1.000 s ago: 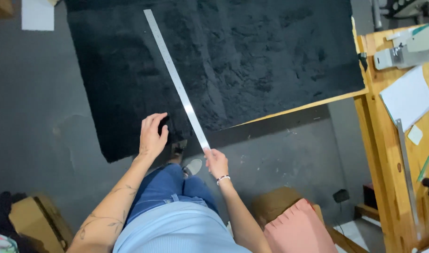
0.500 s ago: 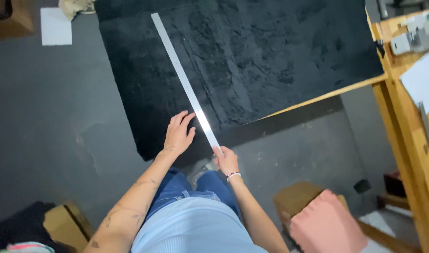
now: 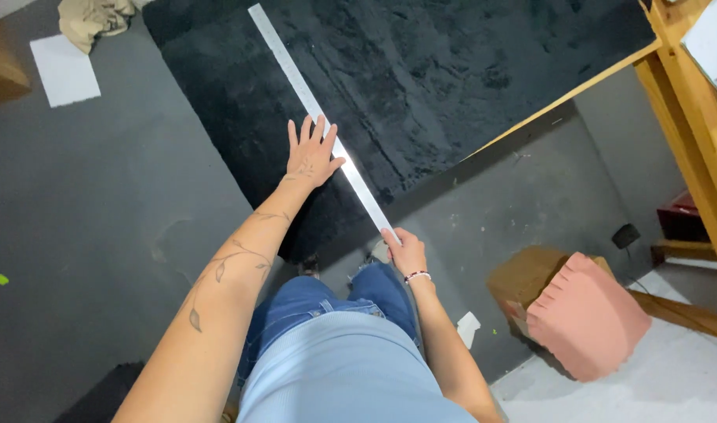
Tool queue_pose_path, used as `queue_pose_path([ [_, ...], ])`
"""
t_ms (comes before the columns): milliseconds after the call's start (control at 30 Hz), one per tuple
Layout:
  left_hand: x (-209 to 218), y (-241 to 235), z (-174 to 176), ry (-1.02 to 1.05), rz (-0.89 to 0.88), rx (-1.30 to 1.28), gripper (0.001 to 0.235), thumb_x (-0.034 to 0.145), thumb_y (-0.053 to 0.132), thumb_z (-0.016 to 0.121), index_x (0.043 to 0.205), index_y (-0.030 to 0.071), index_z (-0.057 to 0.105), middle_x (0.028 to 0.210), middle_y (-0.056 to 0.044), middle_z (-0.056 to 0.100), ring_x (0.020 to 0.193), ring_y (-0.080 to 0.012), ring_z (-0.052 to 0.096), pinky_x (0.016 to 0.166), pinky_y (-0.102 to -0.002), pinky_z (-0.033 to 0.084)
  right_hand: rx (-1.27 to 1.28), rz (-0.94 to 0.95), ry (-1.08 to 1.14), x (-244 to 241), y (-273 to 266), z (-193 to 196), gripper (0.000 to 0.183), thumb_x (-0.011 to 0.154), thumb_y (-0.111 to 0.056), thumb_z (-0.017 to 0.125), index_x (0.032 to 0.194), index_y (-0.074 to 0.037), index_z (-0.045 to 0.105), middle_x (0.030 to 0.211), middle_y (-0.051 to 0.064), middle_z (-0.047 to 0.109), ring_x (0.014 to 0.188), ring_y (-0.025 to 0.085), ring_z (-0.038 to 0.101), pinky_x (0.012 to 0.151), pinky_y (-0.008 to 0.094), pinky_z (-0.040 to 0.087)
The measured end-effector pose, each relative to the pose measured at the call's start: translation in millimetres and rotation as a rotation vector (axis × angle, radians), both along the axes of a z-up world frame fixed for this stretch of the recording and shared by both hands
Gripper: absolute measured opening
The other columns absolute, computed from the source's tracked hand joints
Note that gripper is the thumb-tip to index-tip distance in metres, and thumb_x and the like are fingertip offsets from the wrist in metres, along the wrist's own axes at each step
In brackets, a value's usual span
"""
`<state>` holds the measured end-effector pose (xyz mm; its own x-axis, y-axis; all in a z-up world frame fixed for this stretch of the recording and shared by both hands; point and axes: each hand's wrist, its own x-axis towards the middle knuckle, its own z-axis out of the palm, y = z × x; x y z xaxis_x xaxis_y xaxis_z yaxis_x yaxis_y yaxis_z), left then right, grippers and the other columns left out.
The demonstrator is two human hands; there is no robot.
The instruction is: Unfolding a large piece of black fabric on a table and measuring its dimensions with a long metal ruler.
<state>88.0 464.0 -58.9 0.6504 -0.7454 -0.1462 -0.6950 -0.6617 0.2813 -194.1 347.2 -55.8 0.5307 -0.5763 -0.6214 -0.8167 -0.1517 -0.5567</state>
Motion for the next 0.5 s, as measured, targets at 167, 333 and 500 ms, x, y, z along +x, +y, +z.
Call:
queue_pose_path([
  [167, 4, 6, -2, -0.032, -0.050, -0.011, 0.077, 0.095, 0.052, 0.061, 0.155, 0.010, 0.040, 0.160, -0.016, 0.037, 0.150, -0.0384, 0.018, 0.119, -0.068, -0.003, -0.028, -0.005, 0.011, 0, -1, -4, 0.038, 0.093, -0.052, 0.063, 0.083, -0.017, 0.073, 0.055, 0.003, 0.065, 0.061, 0.025, 0.070, 0.068, 0.037, 0.056],
  [333, 9, 8, -6, -0.055, -0.045, -0.047, 0.077, 0.095, 0.046, 0.065, 0.155, 0.004, 0.042, 0.161, -0.014, 0.039, 0.150, -0.0400, 0.018, 0.117, -0.071, -0.008, 0.006, 0.005, -0.021, 1, 7, 2, 0.037, 0.094, -0.050, 0.061, 0.081, -0.017, 0.070, 0.057, 0.003, 0.066, 0.062, 0.023, 0.069, 0.073, 0.037, 0.056],
  [500, 8, 3, -10, -0.070, -0.023, -0.053, 0.078, 0.093, 0.046, 0.067, 0.154, 0.004, 0.044, 0.161, -0.014, 0.041, 0.150, -0.0409, 0.017, 0.116, -0.072, -0.010, 0.068, -0.046, -0.037, 1, 6, -13, 0.039, 0.092, -0.053, 0.063, 0.080, -0.016, 0.069, 0.053, 0.001, 0.063, 0.051, 0.018, 0.064, 0.063, 0.031, 0.053],
])
